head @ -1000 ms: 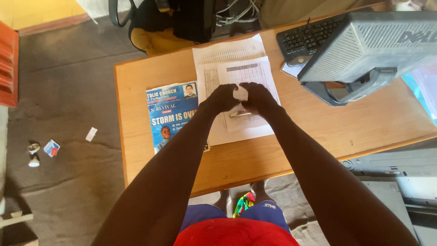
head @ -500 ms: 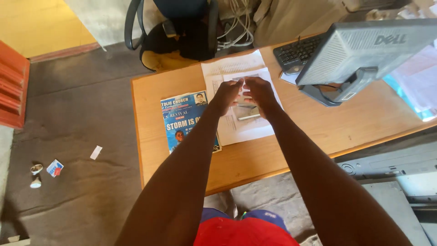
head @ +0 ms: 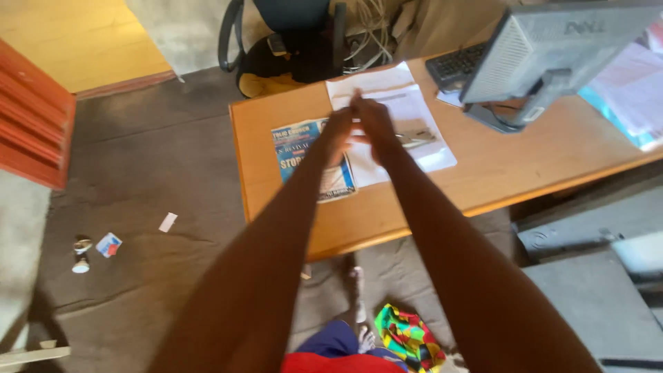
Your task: The user is stapling together various papers and flyers on a desk and a wooden bench.
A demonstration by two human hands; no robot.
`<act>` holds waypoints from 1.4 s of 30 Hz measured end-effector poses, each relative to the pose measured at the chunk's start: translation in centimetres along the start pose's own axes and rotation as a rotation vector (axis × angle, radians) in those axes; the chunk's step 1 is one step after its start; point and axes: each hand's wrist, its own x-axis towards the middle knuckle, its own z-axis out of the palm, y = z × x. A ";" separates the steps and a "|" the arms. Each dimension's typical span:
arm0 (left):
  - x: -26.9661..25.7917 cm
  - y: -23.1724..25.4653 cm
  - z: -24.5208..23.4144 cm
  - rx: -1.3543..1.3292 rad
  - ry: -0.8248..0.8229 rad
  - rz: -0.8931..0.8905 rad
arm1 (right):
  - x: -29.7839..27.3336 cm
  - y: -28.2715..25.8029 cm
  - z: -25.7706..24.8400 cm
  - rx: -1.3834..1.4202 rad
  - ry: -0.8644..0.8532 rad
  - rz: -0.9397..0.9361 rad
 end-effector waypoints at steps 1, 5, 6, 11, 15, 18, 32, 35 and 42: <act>1.9 -2.1 -1.9 -0.011 -0.002 -0.005 | -0.7 0.2 0.9 -0.010 0.002 0.008; 2.3 -5.7 -9.1 0.058 0.137 0.177 | -2.1 0.9 6.3 -0.076 -0.080 -0.004; 0.7 -5.2 -10.6 0.101 0.232 0.087 | -2.2 0.9 7.9 -0.103 -0.056 0.032; -3.8 -4.8 -18.2 0.030 0.235 0.155 | -0.5 2.3 14.9 -0.117 -0.133 0.007; -2.7 -4.6 -25.6 0.049 0.278 0.130 | 0.3 1.8 21.6 -0.153 -0.162 0.018; -2.4 -3.6 -31.3 0.018 0.280 0.172 | 1.2 1.3 26.7 -0.141 -0.163 -0.013; -2.5 2.1 -49.6 0.134 0.257 0.115 | 7.0 -0.5 45.6 -0.133 -0.176 0.009; -0.8 3.1 -51.6 0.111 0.231 0.104 | 8.5 -2.0 47.7 -0.165 -0.201 0.012; 6.4 4.8 -57.5 0.094 0.184 0.065 | 16.2 -3.3 51.6 -0.190 -0.215 0.068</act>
